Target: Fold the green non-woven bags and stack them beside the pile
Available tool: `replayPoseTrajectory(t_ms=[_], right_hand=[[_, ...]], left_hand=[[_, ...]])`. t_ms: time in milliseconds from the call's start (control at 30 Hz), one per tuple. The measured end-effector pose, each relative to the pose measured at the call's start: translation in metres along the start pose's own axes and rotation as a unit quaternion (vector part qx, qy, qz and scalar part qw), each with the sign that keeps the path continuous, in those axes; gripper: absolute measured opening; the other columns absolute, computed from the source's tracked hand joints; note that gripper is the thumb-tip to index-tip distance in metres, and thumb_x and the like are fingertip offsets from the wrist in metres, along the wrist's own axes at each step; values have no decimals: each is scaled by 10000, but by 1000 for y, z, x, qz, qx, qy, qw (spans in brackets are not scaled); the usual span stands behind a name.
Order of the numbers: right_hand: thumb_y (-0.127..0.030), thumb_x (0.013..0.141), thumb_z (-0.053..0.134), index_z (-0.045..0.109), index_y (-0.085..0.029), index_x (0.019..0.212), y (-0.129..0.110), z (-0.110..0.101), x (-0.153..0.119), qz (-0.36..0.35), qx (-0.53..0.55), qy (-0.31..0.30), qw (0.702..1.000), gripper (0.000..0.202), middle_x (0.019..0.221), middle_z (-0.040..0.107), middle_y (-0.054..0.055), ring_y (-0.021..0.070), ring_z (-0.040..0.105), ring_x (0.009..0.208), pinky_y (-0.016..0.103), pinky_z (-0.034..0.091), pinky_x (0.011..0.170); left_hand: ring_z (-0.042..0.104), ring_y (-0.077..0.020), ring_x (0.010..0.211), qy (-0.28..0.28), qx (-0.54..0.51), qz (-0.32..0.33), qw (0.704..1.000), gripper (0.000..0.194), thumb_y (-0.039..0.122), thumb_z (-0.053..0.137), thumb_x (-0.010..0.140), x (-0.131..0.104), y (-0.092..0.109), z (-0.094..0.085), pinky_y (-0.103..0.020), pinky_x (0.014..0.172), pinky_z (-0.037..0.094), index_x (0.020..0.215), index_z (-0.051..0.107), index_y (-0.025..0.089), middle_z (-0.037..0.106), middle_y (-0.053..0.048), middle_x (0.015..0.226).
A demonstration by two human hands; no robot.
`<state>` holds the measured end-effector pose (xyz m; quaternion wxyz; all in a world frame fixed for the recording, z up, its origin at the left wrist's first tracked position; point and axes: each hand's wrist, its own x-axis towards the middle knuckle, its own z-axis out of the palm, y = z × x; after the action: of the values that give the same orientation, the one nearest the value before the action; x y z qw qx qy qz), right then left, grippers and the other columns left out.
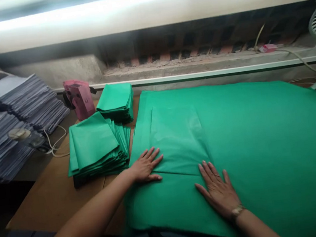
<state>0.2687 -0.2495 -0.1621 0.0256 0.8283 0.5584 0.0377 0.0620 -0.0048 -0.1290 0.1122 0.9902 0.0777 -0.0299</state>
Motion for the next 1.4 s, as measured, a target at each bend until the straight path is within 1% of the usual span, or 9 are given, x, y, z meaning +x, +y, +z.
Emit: replayPoseTrajectory(t_ms=[133,400,533,633,767,900,1033,1200,1400], right_hand=[[-672,869,158,149,-348,1452,59,-3,50,17,4,-42,999,667,1509,72,-74,254,-8,1388,602,14,1081],[-622,897,148,137,-411,1440,115,-38,307,129,42,-58,989,583,1518,28,-89,262,3,1387,582,59,1084],[-615,901,149,158,-346,1454,115,-43,351,164,43,-36,985,615,1526,53,16,313,50,1378,619,109,1054],[-575,917,165,178,-311,1459,109,-40,328,142,33,-22,989,602,1526,43,28,272,59,1384,565,112,1084],[-364,937,179,334,-248,1420,128,-23,230,23,32,9,999,521,1510,154,-6,170,141,1376,405,159,1127],[-394,915,282,293,-207,1440,154,3,98,-117,48,133,983,557,1491,210,43,246,246,1345,484,273,1088],[-330,923,312,350,-402,1385,139,20,14,-199,97,124,967,469,1412,364,-48,245,327,1307,501,334,1055],[-513,842,430,682,-317,1071,123,3,14,-101,312,40,944,393,1222,580,7,271,507,1158,415,410,1008],[-596,805,353,495,-211,626,98,-41,70,106,363,-16,926,448,678,613,37,200,577,682,276,471,628]], left_hand=[[-12,-335,1398,10,-9,28,1000,777,642,393,850,-8,-6,-1,-522,1119,87,1465,87,277,-21,-83,1534],[211,-291,1376,50,-26,46,997,872,209,567,756,-2,-34,13,-471,1110,276,1466,66,283,182,-43,1519],[297,-253,1348,101,-22,8,995,715,135,460,838,28,-59,3,-461,1068,355,1453,145,320,289,-29,1480],[332,-280,1327,121,-13,-10,992,570,169,499,859,58,-76,-13,-500,1045,368,1399,341,262,380,-79,1428],[417,-270,1276,159,-22,-18,987,405,211,527,870,67,-83,-11,-467,1012,412,1275,518,210,484,-103,1349],[488,-249,1217,231,-23,1,973,362,219,468,901,22,-42,24,-423,951,469,1257,534,219,565,-83,1271],[547,-240,1139,246,-29,-3,969,352,250,397,932,-28,18,52,-398,885,494,1254,539,262,603,-59,1225],[618,-228,916,209,-198,-83,954,282,311,469,870,-27,34,35,-338,803,485,1027,691,236,697,-48,983],[376,-100,376,93,-509,-333,789,449,580,568,750,13,0,-4,-222,404,303,604,559,156,410,48,410]])
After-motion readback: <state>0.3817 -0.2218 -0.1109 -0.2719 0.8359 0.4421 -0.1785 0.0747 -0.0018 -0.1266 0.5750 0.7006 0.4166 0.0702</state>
